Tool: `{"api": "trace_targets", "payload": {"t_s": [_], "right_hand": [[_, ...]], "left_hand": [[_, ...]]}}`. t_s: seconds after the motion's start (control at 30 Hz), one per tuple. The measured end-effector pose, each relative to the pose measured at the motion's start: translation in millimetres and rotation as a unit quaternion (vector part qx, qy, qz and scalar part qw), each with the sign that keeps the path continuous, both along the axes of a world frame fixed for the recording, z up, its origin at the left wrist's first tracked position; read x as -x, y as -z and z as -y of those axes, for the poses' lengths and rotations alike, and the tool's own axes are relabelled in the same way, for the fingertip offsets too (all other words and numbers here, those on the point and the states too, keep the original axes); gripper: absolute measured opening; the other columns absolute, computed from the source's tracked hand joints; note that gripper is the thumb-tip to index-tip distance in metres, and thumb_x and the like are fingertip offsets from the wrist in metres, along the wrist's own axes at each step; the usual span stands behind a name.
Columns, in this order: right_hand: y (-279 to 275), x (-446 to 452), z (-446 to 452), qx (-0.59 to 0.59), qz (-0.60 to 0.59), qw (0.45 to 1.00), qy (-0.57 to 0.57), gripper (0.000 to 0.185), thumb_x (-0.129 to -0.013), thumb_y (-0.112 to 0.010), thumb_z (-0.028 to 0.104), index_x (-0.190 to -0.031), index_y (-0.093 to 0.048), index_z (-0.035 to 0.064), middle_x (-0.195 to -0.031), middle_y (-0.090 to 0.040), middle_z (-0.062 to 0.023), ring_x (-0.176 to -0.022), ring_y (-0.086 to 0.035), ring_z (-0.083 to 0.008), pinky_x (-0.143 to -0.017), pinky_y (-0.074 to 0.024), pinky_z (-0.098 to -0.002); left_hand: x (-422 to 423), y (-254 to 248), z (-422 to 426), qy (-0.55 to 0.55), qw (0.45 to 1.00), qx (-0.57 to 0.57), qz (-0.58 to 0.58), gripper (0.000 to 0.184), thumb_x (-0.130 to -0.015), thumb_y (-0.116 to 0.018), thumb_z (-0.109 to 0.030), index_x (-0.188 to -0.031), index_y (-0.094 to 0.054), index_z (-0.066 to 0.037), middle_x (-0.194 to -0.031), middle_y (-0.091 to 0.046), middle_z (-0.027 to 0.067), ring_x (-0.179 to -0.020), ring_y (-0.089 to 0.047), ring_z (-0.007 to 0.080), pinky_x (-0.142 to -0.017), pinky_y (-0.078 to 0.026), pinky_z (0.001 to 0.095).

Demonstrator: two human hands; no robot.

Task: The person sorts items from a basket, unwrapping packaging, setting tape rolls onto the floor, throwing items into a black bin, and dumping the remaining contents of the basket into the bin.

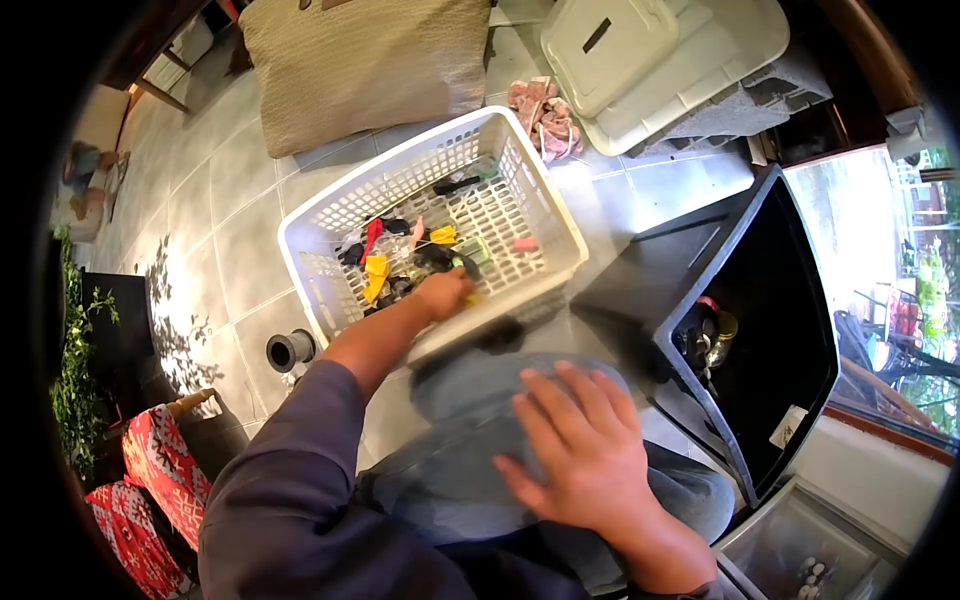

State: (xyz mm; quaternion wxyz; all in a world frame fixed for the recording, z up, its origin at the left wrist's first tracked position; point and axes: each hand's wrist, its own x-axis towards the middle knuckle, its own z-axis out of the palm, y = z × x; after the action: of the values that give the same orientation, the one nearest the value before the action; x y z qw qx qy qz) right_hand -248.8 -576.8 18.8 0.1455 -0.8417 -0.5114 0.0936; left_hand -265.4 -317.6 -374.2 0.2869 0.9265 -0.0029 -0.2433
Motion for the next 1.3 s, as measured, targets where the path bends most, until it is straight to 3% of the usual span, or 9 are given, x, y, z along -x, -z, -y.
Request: {"api": "trace_targets", "payload": {"t_s": [0.2, 0.37, 0.47, 0.57, 0.77, 0.97, 1.07, 1.17, 1.3], "right_hand": [[0.8, -0.8, 3.8, 0.001, -0.018, 1.0, 0.009, 0.05, -0.075, -0.081, 0.037, -0.111, -0.072, 0.0043, -0.131, -0.066, -0.0136, -0.122, -0.061, -0.0353, -0.104, -0.0462, -0.052], [0.4, -2.2, 5.0, 0.003, -0.02, 1.0, 0.006, 0.048, -0.079, -0.077, 0.039, -0.112, -0.072, 0.0039, -0.131, -0.065, -0.0138, -0.123, -0.06, -0.0353, -0.105, -0.0451, -0.0512], [1.5, -2.0, 3.7, 0.001, -0.017, 1.0, 0.004, 0.048, -0.081, -0.075, 0.04, -0.111, -0.072, 0.0037, -0.131, -0.065, -0.0138, -0.124, -0.06, -0.0351, -0.106, -0.0446, -0.0508], [1.8, -2.0, 1.2, 0.002, -0.016, 1.0, 0.005, 0.048, -0.08, -0.075, 0.041, -0.111, -0.072, 0.0046, -0.131, -0.066, -0.0128, -0.124, -0.06, -0.0347, -0.106, -0.0439, -0.0509], [2.7, -1.7, 1.0, 0.003, -0.019, 1.0, 0.012, 0.048, -0.077, -0.077, 0.04, -0.111, -0.073, 0.0065, -0.131, -0.066, -0.0109, -0.123, -0.06, -0.0339, -0.107, -0.0433, -0.0511], [3.3, -4.1, 9.0, -0.005, -0.031, 0.999, 0.013, 0.048, -0.083, -0.074, 0.042, -0.112, -0.072, 0.004, -0.131, -0.065, -0.0126, -0.126, -0.058, -0.0343, -0.107, -0.0441, -0.0507], [4.1, -3.4, 9.0, -0.015, -0.033, 0.999, 0.011, 0.048, -0.081, -0.075, 0.041, -0.112, -0.072, 0.0046, -0.131, -0.066, -0.0126, -0.125, -0.059, -0.0346, -0.107, -0.0442, -0.051], [4.2, -2.7, 7.4, -0.026, -0.033, 0.999, 0.013, 0.048, -0.077, -0.078, 0.039, -0.112, -0.072, 0.0056, -0.13, -0.066, -0.0126, -0.123, -0.06, -0.0351, -0.107, -0.0438, -0.0517], [2.9, -0.7, 6.2, -0.03, -0.028, 0.999, 0.014, 0.048, -0.077, -0.078, 0.038, -0.111, -0.071, 0.0056, -0.13, -0.067, -0.0128, -0.123, -0.06, -0.0352, -0.106, -0.0441, -0.0516]], "left_hand": [[7.0, 21.8, -39.1, -0.261, 0.951, 0.061, 0.155, 0.023, -0.076, -0.07, -0.005, -0.099, -0.074, -0.004, -0.104, -0.07, 0.0213, -0.103, -0.066, 0.0394, -0.092, -0.053, 0.0469], [18.0, 9.3, -98.0, -0.391, 0.905, -0.089, 0.141, 0.026, -0.078, -0.069, -0.004, -0.104, -0.071, -0.003, -0.107, -0.066, 0.0213, -0.103, -0.063, 0.0412, -0.092, -0.052, 0.0487], [7.8, -13.6, -83.5, -0.295, 0.884, -0.143, 0.333, 0.035, -0.078, -0.068, -0.006, -0.113, -0.067, -0.002, -0.118, -0.061, 0.0216, -0.115, -0.058, 0.0407, -0.098, -0.048, 0.0509], [-15.2, -13.6, -49.6, -0.171, 0.956, -0.02, 0.238, 0.057, -0.08, -0.073, -0.022, -0.131, -0.06, -0.002, -0.137, -0.056, 0.0213, -0.13, -0.051, 0.04, -0.113, -0.041, 0.0474], [-39.2, -1.7, 4.2, -0.163, 0.975, -0.136, 0.059, 0.071, -0.073, -0.082, -0.03, -0.136, -0.059, -0.005, -0.134, -0.06, 0.0195, -0.126, -0.054, 0.0393, -0.11, -0.041, 0.0494], [-21.7, 10.6, -26.7, -0.301, 0.939, 0.151, 0.075, 0.07, -0.077, -0.079, -0.03, -0.136, -0.054, -0.001, -0.118, -0.067, 0.0161, -0.106, -0.064, 0.0304, -0.092, -0.049, 0.0426], [-8.7, 5.3, -51.5, -0.487, 0.725, 0.484, -0.056, 0.075, -0.084, -0.076, -0.016, -0.148, -0.039, -0.003, -0.114, -0.065, 0.0133, -0.1, -0.065, 0.0201, -0.091, -0.052, 0.0337], [12.7, -31.6, -51.4, -0.402, 0.801, 0.441, 0.049, 0.097, -0.08, -0.08, -0.006, -0.159, -0.025, -0.006, -0.113, -0.064, 0.0123, -0.098, -0.065, 0.0201, -0.088, -0.052, 0.0337], [29.7, -43.0, -53.2, -0.348, 0.904, 0.248, 0.03, 0.093, -0.074, -0.084, -0.014, -0.154, -0.037, -0.005, -0.119, -0.063, 0.0168, -0.106, -0.065, 0.0245, -0.095, -0.051, 0.0351]]}}
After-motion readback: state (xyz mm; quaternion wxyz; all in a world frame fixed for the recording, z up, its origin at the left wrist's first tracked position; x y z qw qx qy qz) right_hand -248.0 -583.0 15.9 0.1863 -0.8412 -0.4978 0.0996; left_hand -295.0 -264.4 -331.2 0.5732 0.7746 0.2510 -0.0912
